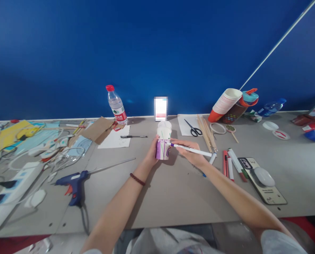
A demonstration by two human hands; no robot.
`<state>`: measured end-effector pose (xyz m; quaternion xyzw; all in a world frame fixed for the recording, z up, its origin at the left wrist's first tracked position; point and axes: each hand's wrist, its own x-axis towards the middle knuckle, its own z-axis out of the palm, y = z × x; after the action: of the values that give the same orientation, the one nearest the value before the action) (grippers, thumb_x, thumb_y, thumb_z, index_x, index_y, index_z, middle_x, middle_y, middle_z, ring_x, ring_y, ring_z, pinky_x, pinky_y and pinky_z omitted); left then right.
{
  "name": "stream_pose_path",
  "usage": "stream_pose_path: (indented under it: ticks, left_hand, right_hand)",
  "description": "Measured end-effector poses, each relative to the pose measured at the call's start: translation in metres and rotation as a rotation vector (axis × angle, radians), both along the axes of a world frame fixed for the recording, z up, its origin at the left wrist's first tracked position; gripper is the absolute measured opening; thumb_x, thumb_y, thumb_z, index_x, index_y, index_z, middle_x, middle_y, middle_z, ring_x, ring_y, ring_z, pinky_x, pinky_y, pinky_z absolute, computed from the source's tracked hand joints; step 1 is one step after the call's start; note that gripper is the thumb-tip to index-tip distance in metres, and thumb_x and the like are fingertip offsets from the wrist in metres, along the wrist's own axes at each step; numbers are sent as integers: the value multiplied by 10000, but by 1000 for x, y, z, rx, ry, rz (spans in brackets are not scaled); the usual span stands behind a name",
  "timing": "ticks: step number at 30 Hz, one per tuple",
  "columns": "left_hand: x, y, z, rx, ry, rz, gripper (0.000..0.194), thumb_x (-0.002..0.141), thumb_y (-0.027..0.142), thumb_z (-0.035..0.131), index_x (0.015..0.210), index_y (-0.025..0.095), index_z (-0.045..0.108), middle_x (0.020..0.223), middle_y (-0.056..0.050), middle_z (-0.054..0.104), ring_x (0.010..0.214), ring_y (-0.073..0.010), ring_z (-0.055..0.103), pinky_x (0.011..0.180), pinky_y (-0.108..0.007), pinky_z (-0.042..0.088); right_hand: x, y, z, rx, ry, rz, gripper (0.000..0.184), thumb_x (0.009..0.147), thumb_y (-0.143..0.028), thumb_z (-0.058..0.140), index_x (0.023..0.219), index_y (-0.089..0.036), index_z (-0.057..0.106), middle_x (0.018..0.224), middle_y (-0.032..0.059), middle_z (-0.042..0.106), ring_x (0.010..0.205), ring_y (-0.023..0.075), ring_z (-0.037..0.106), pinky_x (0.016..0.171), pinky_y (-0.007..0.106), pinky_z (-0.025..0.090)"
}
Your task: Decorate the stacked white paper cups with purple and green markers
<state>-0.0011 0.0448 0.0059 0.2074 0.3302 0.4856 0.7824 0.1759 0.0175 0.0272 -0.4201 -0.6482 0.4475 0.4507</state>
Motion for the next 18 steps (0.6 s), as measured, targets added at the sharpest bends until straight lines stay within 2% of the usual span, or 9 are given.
stream_pose_path:
  ticks: [6, 18]
  left_hand:
    - [0, -1, 2, 20, 33, -11, 481, 952, 471, 411, 944, 71, 679, 691, -98, 694, 567, -167, 641, 563, -272, 516]
    - [0, -1, 0, 14, 27, -3, 468, 920, 497, 484, 922, 74, 683, 720, -112, 703, 574, -173, 651, 570, -274, 525]
  right_hand:
    - [-2, -1, 1, 32, -19, -56, 248, 824, -375, 658, 1002, -235, 760, 1136, 73, 745, 1095, 287, 685, 925, 436, 574]
    - [-3, -2, 3, 17, -43, -52, 245, 815, -375, 658, 997, -250, 762, 1154, 64, 737, 1130, 278, 672, 986, 448, 552]
